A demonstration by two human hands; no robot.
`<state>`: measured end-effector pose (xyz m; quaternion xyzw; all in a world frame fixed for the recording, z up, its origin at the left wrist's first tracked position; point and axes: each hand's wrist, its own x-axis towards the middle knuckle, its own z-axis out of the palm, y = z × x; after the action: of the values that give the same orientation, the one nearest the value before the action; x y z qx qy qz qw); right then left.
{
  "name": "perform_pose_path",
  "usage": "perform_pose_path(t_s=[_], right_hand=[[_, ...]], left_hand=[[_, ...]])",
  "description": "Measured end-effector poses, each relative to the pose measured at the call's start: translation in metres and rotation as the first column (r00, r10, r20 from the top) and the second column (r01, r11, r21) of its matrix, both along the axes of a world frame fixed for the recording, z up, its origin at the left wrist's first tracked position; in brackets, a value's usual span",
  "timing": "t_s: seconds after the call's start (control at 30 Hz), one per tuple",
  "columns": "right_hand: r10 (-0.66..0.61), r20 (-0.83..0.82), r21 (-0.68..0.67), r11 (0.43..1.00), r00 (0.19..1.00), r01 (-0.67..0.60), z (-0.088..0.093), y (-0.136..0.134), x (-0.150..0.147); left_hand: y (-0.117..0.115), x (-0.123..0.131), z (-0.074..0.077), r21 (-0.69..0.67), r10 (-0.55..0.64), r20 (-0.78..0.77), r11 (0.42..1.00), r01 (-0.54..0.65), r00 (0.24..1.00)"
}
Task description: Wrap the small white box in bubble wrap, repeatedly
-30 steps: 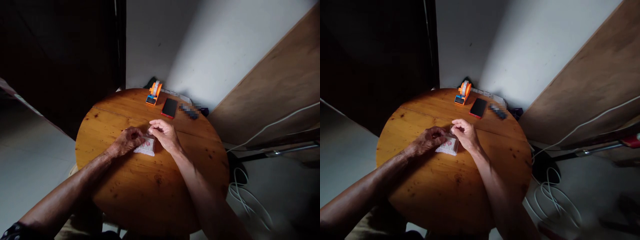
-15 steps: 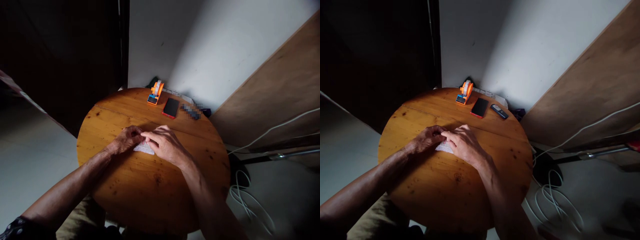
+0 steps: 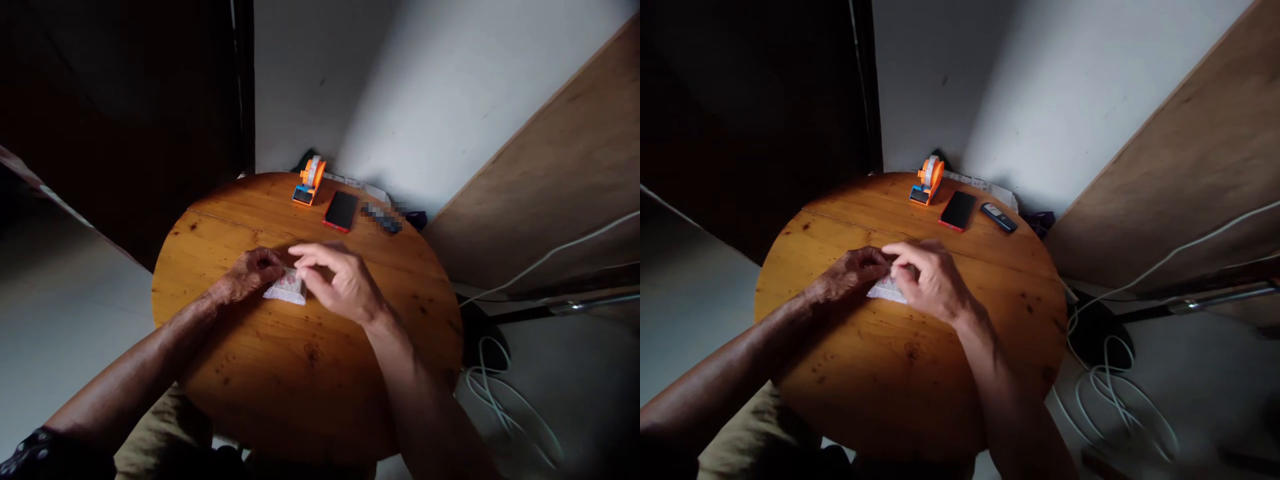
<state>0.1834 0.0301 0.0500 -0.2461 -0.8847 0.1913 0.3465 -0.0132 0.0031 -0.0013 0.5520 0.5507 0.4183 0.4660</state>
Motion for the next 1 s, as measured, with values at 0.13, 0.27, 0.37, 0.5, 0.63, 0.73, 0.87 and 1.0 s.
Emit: perform_pose_path(t_s=[0.13,0.27,0.37,0.5,0.63,0.73,0.87,1.0], right_hand=[[-0.038,-0.114,-0.194,0.981,0.993,0.015,-0.001,0.017,0.012],[-0.021,-0.036,-0.153,0.988,0.999,0.016,-0.002,0.019,0.011],[0.008,0.029,-0.131,0.991,1.000,-0.004,-0.004,0.017,0.007],[0.028,0.164,-0.105,0.994,0.986,-0.011,-0.009,0.014,0.003],[0.019,0.243,-0.009,1.000,0.970,-0.017,-0.013,0.009,0.000],[0.006,0.172,0.016,1.000,0.985,-0.008,-0.008,0.009,0.002],[-0.029,0.114,-0.053,0.998,0.993,0.035,0.003,0.011,0.011],[0.022,0.278,-0.080,0.997,0.960,0.000,0.002,0.011,0.011]], left_hand=[[0.000,0.001,0.000,0.019,0.005,0.034,1.000,-0.006,0.999],[0.001,0.000,0.000,0.012,-0.001,-0.011,1.000,0.001,1.000],[0.002,-0.001,-0.001,0.022,-0.004,-0.046,1.000,0.005,0.999],[0.002,-0.001,0.001,0.054,-0.032,-0.052,0.998,0.035,0.998],[0.001,0.000,0.005,0.041,-0.034,-0.035,0.999,0.035,0.999],[0.000,0.001,0.006,0.013,-0.026,-0.041,1.000,0.027,0.999],[0.000,0.001,0.006,0.012,-0.017,-0.071,1.000,0.018,0.997],[0.000,0.001,0.004,0.030,-0.009,-0.076,1.000,0.011,0.997]])
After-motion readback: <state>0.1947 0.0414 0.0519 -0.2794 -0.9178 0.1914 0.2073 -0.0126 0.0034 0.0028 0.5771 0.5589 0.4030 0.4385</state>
